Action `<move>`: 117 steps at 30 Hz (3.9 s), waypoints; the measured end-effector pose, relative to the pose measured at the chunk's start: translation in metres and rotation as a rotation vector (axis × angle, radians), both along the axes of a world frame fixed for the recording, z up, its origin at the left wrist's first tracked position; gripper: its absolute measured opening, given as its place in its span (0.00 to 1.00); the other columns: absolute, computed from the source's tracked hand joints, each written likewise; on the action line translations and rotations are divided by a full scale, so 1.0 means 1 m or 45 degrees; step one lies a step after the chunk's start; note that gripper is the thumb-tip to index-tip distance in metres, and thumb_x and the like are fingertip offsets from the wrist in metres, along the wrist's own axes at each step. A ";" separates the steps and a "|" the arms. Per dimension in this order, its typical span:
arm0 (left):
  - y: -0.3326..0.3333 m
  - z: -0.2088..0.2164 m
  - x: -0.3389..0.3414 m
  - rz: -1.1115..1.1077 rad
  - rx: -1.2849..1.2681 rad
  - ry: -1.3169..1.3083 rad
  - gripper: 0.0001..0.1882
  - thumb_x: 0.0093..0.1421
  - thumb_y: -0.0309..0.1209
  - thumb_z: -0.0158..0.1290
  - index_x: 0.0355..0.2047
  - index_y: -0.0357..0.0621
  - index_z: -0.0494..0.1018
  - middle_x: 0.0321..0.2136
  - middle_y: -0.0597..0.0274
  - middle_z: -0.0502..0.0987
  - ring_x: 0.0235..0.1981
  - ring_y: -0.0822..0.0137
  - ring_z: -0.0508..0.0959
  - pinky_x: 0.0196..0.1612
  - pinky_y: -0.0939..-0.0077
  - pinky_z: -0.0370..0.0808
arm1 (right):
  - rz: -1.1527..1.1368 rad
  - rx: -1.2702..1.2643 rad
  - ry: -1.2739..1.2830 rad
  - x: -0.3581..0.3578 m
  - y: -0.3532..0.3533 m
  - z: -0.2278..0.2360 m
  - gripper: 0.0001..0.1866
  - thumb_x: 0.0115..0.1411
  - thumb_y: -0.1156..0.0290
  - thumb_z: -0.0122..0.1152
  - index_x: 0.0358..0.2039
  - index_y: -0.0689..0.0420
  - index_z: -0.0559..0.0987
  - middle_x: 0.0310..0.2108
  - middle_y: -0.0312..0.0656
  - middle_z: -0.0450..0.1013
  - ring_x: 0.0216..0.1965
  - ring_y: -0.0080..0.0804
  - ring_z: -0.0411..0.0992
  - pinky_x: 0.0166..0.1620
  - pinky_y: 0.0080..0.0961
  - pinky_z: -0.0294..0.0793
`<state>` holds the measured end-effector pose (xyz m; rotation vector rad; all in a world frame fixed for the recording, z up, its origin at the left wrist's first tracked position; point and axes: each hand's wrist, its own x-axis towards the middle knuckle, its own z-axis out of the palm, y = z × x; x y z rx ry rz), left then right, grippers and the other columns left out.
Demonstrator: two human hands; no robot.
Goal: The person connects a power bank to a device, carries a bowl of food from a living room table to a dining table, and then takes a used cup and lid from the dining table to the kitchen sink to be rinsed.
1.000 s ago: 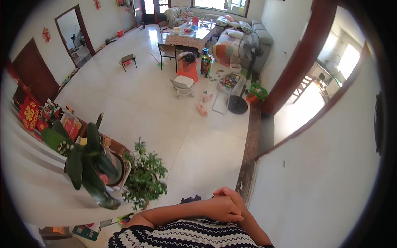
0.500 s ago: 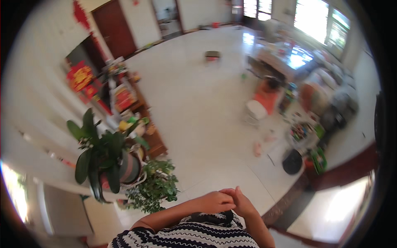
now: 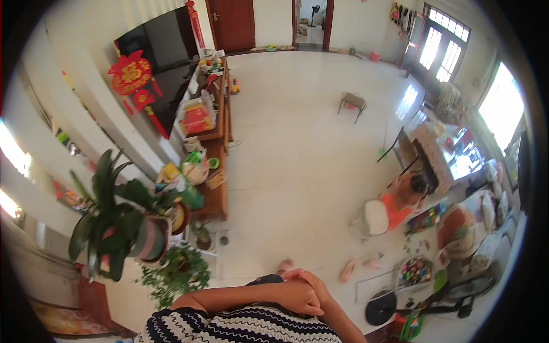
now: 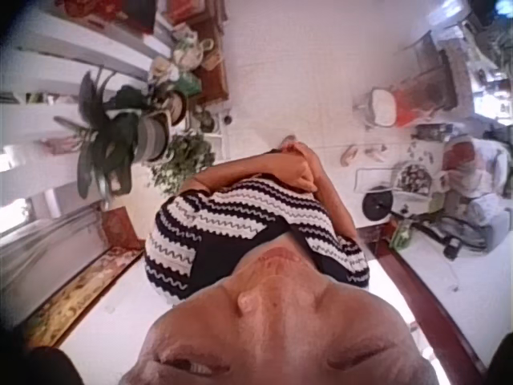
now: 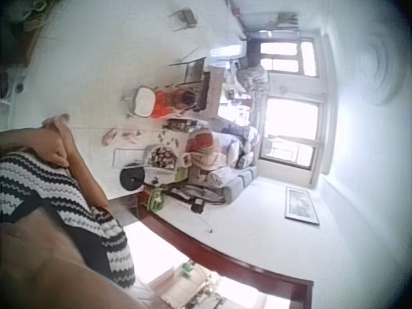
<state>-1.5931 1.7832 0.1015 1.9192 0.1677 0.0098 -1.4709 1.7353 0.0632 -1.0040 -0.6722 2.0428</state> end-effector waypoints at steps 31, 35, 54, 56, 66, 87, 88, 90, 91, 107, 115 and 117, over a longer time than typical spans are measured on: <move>0.609 0.023 0.350 0.776 0.041 -0.383 0.13 0.57 0.39 0.53 0.26 0.43 0.77 0.18 0.61 0.76 0.20 0.68 0.76 0.25 0.74 0.70 | 0.315 0.688 -0.224 0.360 0.647 0.022 0.15 0.63 0.62 0.43 0.42 0.59 0.72 0.35 0.40 0.70 0.38 0.26 0.69 0.42 0.21 0.69; 0.717 0.008 0.408 0.702 -0.982 -0.389 0.14 0.60 0.41 0.49 0.29 0.42 0.75 0.18 0.64 0.75 0.22 0.75 0.75 0.26 0.81 0.71 | -0.060 -0.098 0.085 0.433 0.701 -0.042 0.13 0.60 0.59 0.49 0.36 0.55 0.72 0.29 0.36 0.69 0.30 0.23 0.69 0.30 0.19 0.69; 1.003 -0.007 0.557 0.835 -0.593 -0.026 0.21 0.65 0.45 0.38 0.31 0.45 0.75 0.17 0.67 0.72 0.21 0.75 0.70 0.32 0.82 0.67 | -0.227 0.095 -0.191 0.595 0.986 -0.003 0.20 0.65 0.56 0.42 0.42 0.62 0.71 0.36 0.44 0.73 0.31 0.29 0.73 0.32 0.24 0.73; 1.021 -0.003 0.557 0.948 -0.654 -0.014 0.20 0.65 0.44 0.39 0.31 0.43 0.74 0.17 0.66 0.71 0.21 0.75 0.70 0.29 0.80 0.67 | -0.088 0.107 -0.217 0.605 1.023 -0.004 0.23 0.65 0.54 0.41 0.42 0.63 0.71 0.34 0.44 0.72 0.31 0.29 0.72 0.34 0.24 0.73; 1.098 -0.009 0.528 1.202 -0.793 0.133 0.13 0.66 0.37 0.40 0.45 0.44 0.68 0.21 0.63 0.72 0.22 0.71 0.72 0.28 0.75 0.69 | 0.592 0.151 -0.120 0.588 1.189 -0.007 0.27 0.66 0.51 0.35 0.45 0.65 0.70 0.32 0.43 0.72 0.31 0.28 0.71 0.35 0.22 0.72; 1.264 -0.016 0.588 0.185 0.057 -0.009 0.12 0.52 0.33 0.51 0.34 0.38 0.72 0.29 0.49 0.76 0.33 0.50 0.76 0.37 0.61 0.73 | -0.133 0.355 -0.891 0.603 1.257 0.025 0.21 0.65 0.59 0.38 0.32 0.64 0.74 0.27 0.38 0.71 0.31 0.24 0.67 0.36 0.22 0.67; 1.266 -0.015 0.602 0.133 0.094 -0.018 0.12 0.51 0.32 0.52 0.34 0.38 0.72 0.30 0.49 0.76 0.33 0.50 0.76 0.37 0.61 0.73 | -0.192 0.338 -0.898 0.613 1.253 0.026 0.21 0.65 0.59 0.38 0.32 0.64 0.74 0.27 0.38 0.71 0.31 0.24 0.67 0.36 0.22 0.67; 1.272 -0.013 0.632 0.046 0.121 -0.039 0.13 0.51 0.32 0.53 0.35 0.37 0.73 0.30 0.49 0.76 0.33 0.51 0.76 0.37 0.62 0.73 | -0.481 0.226 -0.668 0.636 1.244 0.032 0.19 0.65 0.61 0.39 0.32 0.63 0.74 0.28 0.37 0.71 0.31 0.24 0.68 0.37 0.21 0.68; 1.274 -0.010 0.651 0.020 0.140 -0.063 0.14 0.51 0.32 0.54 0.36 0.37 0.73 0.31 0.49 0.76 0.32 0.52 0.76 0.36 0.63 0.73 | -0.608 0.143 -0.538 0.653 1.240 0.026 0.17 0.64 0.62 0.40 0.33 0.63 0.74 0.29 0.38 0.71 0.31 0.24 0.68 0.37 0.21 0.69; 1.281 -0.037 0.938 -0.155 -1.456 0.075 0.15 0.66 0.32 0.39 0.38 0.34 0.73 0.35 0.50 0.77 0.33 0.59 0.79 0.37 0.69 0.77 | -0.833 0.290 0.592 0.904 1.217 0.002 0.33 0.67 0.49 0.24 0.56 0.63 0.63 0.54 0.45 0.63 0.57 0.33 0.60 0.60 0.33 0.56; 1.330 -0.057 1.072 0.145 -0.677 0.350 0.18 0.67 0.39 0.39 0.40 0.34 0.69 0.32 0.53 0.77 0.30 0.63 0.79 0.34 0.74 0.77 | -1.198 -0.026 -0.056 1.021 1.195 -0.022 0.32 0.63 0.44 0.38 0.61 0.52 0.57 0.57 0.45 0.60 0.57 0.34 0.61 0.55 0.40 0.62; 1.358 -0.062 1.101 0.156 -0.643 0.508 0.20 0.66 0.41 0.41 0.47 0.36 0.66 0.39 0.53 0.75 0.36 0.63 0.78 0.33 0.75 0.75 | -1.280 -0.097 -0.084 1.050 1.184 -0.040 0.32 0.64 0.45 0.38 0.61 0.52 0.56 0.58 0.45 0.59 0.58 0.36 0.60 0.54 0.39 0.63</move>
